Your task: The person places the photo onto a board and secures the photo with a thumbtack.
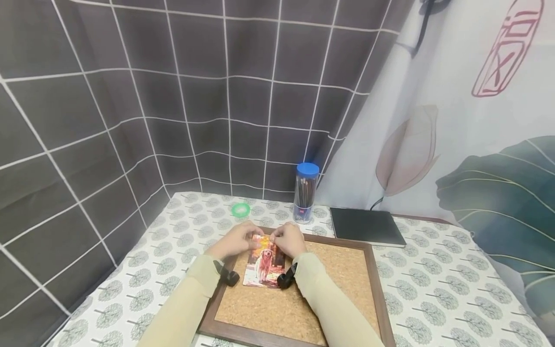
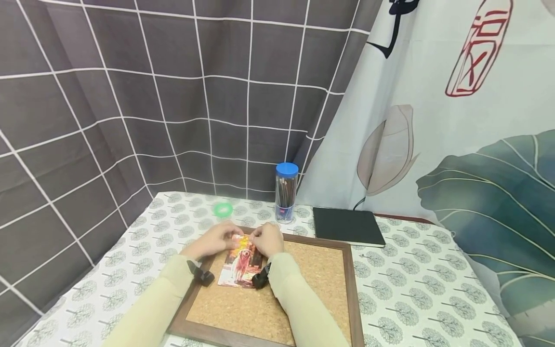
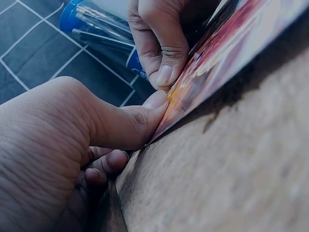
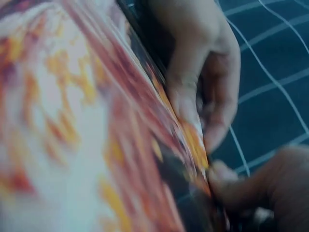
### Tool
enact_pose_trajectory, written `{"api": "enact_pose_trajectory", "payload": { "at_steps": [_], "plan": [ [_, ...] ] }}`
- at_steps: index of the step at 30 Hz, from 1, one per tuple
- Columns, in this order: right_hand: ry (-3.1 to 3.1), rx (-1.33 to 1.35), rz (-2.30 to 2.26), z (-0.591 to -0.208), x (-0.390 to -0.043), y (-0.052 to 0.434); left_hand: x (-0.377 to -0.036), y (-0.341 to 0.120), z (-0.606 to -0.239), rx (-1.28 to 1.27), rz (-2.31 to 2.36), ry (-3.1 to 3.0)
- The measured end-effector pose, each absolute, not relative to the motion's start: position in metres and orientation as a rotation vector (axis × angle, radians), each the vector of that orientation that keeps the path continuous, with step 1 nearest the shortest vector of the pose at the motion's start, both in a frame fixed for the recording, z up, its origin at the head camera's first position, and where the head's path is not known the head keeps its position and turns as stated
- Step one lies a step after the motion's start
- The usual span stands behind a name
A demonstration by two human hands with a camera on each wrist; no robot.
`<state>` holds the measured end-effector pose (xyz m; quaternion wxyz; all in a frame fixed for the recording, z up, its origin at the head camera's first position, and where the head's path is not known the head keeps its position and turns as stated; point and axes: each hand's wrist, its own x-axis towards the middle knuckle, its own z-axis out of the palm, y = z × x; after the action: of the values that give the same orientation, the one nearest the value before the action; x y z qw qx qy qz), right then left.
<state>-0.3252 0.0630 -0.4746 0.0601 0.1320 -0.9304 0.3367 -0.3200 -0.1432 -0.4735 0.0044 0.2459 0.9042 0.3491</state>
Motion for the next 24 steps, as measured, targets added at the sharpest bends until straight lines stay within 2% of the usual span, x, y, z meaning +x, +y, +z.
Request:
{"api": "enact_pose_trajectory", "payload": {
  "at_steps": [6, 24],
  "plan": [
    [-2.770, 0.526, 1.088, -0.4790, -0.3289, 0.0684, -0.3206, -0.1441, -0.4744, 0.750, 1.086, 2.835],
    [-2.763, 0.442, 1.168, -0.4816, -0.3324, 0.0659, -0.3190, -0.1454, -0.4746, 0.819, 1.147, 2.802]
  ]
}}
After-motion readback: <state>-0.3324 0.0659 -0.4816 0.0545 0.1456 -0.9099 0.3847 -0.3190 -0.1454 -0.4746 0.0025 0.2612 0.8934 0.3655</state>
